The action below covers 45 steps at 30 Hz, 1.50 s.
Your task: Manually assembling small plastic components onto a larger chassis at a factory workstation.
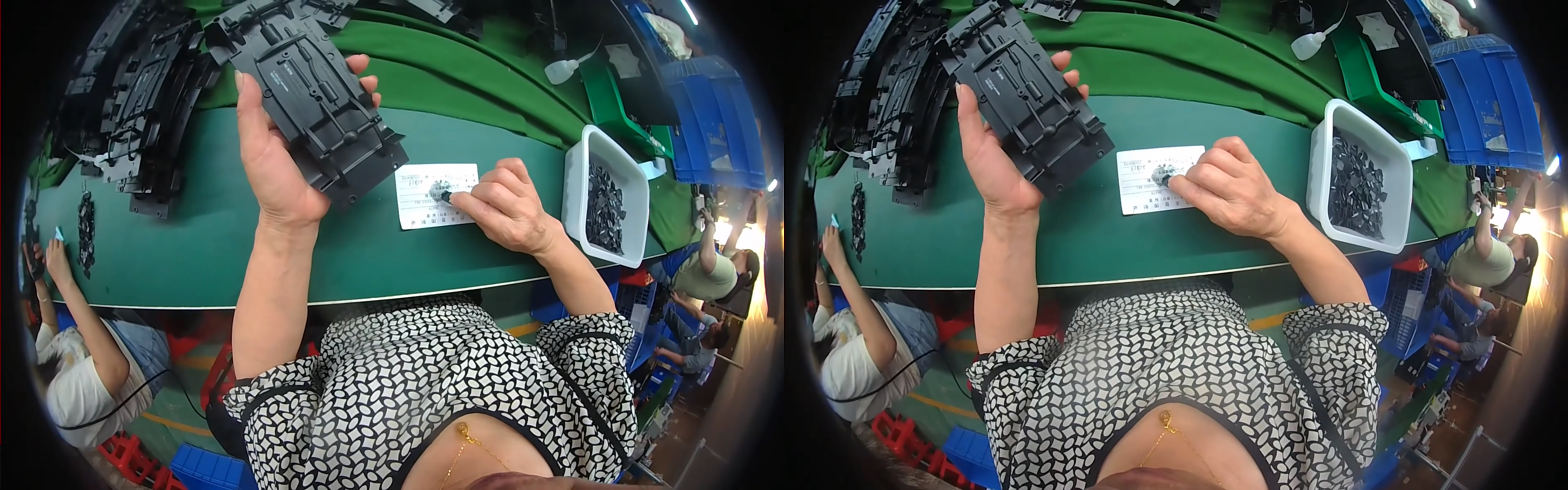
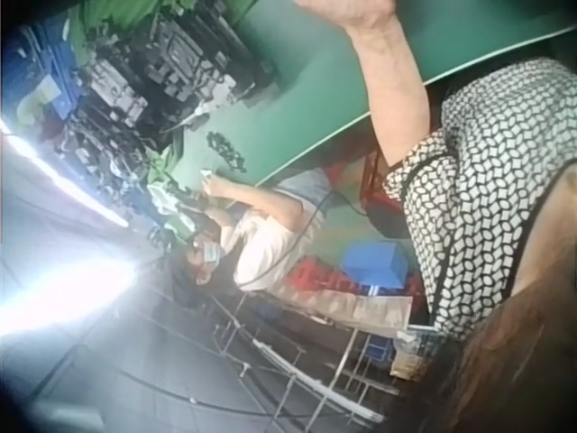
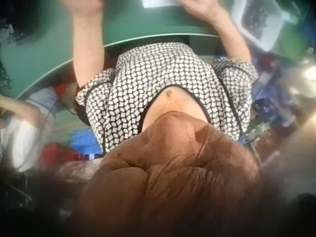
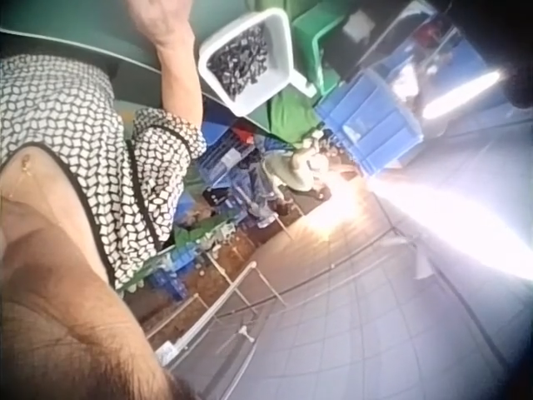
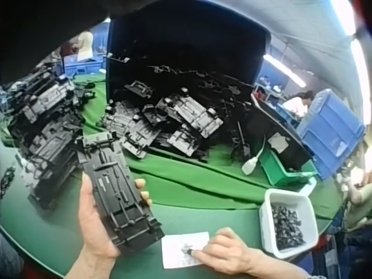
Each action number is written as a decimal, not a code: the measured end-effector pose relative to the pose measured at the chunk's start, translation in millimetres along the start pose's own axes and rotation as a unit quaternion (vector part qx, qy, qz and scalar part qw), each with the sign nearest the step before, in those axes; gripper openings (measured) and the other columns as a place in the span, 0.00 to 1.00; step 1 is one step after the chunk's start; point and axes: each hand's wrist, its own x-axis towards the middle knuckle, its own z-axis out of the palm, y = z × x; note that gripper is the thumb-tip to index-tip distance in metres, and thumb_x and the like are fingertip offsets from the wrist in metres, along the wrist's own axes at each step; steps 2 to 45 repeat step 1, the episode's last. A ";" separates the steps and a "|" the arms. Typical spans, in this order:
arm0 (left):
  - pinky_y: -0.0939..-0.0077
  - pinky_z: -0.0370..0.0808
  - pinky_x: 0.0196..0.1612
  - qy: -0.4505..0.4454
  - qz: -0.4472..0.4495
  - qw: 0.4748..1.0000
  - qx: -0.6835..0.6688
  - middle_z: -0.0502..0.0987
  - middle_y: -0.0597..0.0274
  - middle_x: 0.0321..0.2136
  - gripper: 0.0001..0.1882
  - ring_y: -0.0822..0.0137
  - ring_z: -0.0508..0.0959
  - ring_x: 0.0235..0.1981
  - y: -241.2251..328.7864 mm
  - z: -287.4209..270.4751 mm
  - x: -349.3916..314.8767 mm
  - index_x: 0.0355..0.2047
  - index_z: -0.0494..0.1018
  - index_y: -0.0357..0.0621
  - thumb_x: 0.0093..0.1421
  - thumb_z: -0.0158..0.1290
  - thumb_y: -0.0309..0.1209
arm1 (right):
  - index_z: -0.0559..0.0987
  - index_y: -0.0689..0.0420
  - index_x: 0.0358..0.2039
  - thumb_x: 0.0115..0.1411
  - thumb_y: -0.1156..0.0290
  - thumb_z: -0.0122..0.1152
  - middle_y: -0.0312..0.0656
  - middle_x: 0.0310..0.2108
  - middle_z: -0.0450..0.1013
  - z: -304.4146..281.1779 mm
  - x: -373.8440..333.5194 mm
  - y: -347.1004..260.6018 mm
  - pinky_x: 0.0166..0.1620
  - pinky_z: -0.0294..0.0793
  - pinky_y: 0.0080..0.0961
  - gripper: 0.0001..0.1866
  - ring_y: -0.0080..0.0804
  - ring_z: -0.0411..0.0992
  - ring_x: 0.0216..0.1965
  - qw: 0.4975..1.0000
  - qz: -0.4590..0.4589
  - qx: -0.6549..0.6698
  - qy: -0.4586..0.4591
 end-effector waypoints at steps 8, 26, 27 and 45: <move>0.63 0.75 0.47 -0.001 -0.001 1.000 -0.007 0.74 0.43 0.45 0.37 0.55 0.77 0.41 -0.6 -1.0 -0.6 0.51 0.65 0.34 0.65 0.29 0.59 | 0.78 0.58 0.34 0.44 0.71 0.57 0.33 0.25 0.64 -0.3 -1.3 -1.5 0.41 0.66 0.29 0.14 0.28 0.66 0.28 1.000 0.008 0.002 -0.005; 0.63 0.75 0.47 -0.001 -0.001 1.000 -0.007 0.74 0.43 0.45 0.37 0.55 0.77 0.41 -0.6 -1.0 -0.6 0.51 0.65 0.34 0.65 0.29 0.59 | 0.78 0.58 0.34 0.44 0.71 0.57 0.33 0.25 0.64 -0.3 -1.3 -1.5 0.41 0.66 0.29 0.14 0.28 0.66 0.28 1.000 0.008 0.002 -0.005; 0.63 0.75 0.47 -0.001 -0.001 1.000 -0.007 0.74 0.43 0.45 0.37 0.55 0.77 0.41 -0.6 -1.0 -0.6 0.51 0.65 0.34 0.65 0.29 0.59 | 0.78 0.58 0.34 0.44 0.71 0.57 0.33 0.25 0.64 -0.3 -1.3 -1.5 0.41 0.66 0.29 0.14 0.28 0.66 0.28 1.000 0.008 0.002 -0.005; 0.63 0.75 0.47 -0.001 -0.001 1.000 -0.007 0.74 0.43 0.45 0.37 0.55 0.77 0.41 -0.6 -1.0 -0.6 0.51 0.65 0.34 0.65 0.29 0.59 | 0.78 0.58 0.34 0.44 0.71 0.57 0.33 0.25 0.64 -0.3 -1.3 -1.5 0.41 0.66 0.29 0.14 0.28 0.66 0.28 1.000 0.008 0.002 -0.005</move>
